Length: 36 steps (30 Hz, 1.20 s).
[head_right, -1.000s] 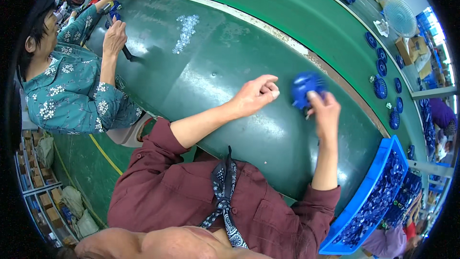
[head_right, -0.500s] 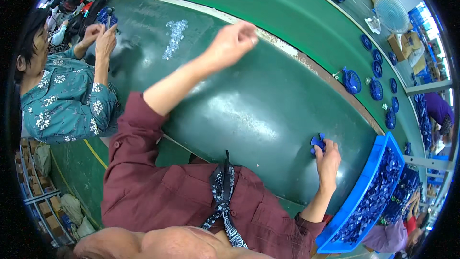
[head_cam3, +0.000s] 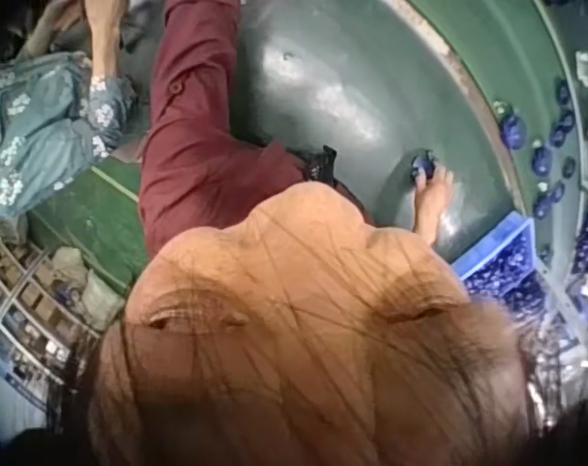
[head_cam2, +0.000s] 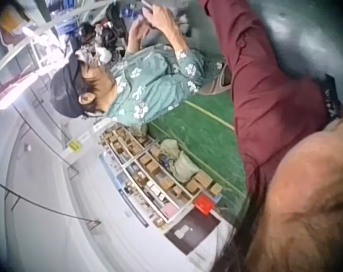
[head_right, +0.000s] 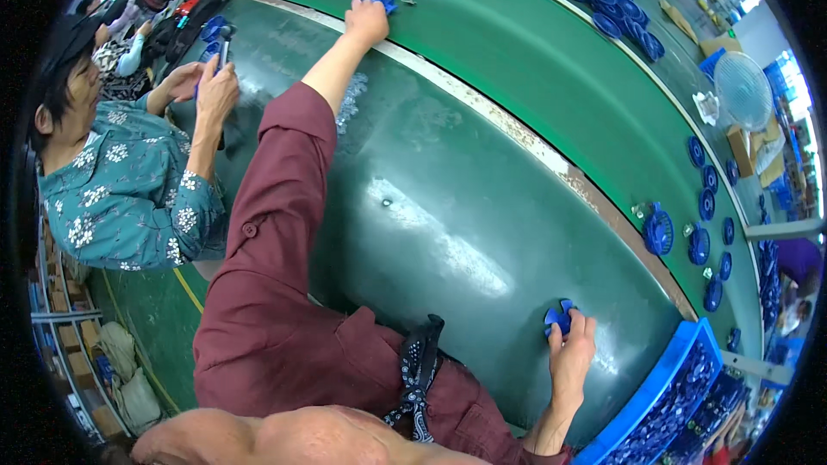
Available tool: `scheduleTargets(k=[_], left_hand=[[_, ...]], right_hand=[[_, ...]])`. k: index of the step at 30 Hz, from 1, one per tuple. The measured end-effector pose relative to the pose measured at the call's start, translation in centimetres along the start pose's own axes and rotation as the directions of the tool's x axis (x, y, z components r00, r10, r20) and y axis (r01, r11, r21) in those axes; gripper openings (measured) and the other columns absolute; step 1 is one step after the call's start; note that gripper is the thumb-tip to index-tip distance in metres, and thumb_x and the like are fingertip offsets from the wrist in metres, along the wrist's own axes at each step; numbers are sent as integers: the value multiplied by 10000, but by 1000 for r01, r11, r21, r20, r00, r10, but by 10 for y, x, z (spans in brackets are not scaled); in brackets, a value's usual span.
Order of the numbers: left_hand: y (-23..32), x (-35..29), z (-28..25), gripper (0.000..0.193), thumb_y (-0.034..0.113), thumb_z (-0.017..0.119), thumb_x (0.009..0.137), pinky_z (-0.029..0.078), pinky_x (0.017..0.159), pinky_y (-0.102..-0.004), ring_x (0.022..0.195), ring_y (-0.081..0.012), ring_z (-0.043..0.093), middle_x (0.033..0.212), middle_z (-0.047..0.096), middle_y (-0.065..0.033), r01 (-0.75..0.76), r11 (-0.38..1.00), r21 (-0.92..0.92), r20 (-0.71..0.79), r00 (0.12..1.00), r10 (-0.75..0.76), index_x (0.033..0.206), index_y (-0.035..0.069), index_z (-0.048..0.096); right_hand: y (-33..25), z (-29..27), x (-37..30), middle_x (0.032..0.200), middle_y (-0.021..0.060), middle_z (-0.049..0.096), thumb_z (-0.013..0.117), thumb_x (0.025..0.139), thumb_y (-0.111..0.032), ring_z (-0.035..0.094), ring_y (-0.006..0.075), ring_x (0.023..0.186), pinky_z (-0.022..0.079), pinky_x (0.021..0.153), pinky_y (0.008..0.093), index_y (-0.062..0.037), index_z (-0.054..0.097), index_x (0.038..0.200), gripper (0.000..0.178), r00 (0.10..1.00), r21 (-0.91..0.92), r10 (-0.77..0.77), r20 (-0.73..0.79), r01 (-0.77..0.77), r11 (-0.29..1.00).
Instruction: The person assembles mini fans by picking up fan casings and fan blades, pressing each blade into a casing by hand, and placing the assembled fan components onto the conveyor belt.
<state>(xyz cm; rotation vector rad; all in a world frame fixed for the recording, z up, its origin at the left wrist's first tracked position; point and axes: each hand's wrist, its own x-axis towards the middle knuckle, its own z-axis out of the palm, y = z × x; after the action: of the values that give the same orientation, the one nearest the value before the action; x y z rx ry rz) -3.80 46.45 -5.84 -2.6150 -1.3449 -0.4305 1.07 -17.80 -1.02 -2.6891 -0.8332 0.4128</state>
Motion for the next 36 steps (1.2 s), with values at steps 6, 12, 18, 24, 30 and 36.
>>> scheduleTargets(k=[6,12,18,24,30,36], left_hand=[[54,-36,-18,180,119,551,783,538,673,-471,917,-357,584,943,639,-158,-304,950,74,-92,946,310,860,52,699],[136,-213,-104,180,-26,543,740,463,852,-427,966,-364,535,1045,560,-161,-675,491,-551,-244,692,679,883,24,639],[148,-297,-149,280,-21,573,779,478,838,-370,992,-297,574,1148,509,-136,-493,452,-743,70,615,785,1053,38,582],[167,-307,-137,374,212,604,879,490,784,-385,899,-289,622,1055,597,-167,-291,727,-621,212,831,514,1190,9,558],[172,-309,-115,285,236,557,915,505,732,-400,816,-307,638,875,637,-169,-124,639,-759,246,854,458,1044,-18,567],[181,-327,-130,230,227,554,949,441,509,-258,630,-105,564,801,622,-38,584,160,-796,577,651,493,993,5,598]], right_hand=[[26,26,21,997,199,563,662,827,-141,585,404,861,496,720,456,-40,569,1145,346,984,-5,-147,-99,147,989],[24,32,21,924,147,576,705,793,-143,605,285,669,499,637,401,-47,587,1101,343,942,11,-184,-279,195,981],[37,33,6,895,114,590,702,803,-143,600,217,650,497,609,335,-35,599,1120,351,949,238,-182,-256,245,940],[43,27,-8,868,48,658,594,925,-147,555,65,628,448,537,191,60,592,1123,287,987,939,7,160,-155,306],[58,20,-24,916,104,651,644,858,-112,603,176,644,499,589,295,-8,609,1131,295,969,494,59,-239,69,867],[16,20,-16,987,150,558,702,796,-178,611,360,847,508,742,457,-85,581,1145,381,952,-44,-231,-200,227,973]])
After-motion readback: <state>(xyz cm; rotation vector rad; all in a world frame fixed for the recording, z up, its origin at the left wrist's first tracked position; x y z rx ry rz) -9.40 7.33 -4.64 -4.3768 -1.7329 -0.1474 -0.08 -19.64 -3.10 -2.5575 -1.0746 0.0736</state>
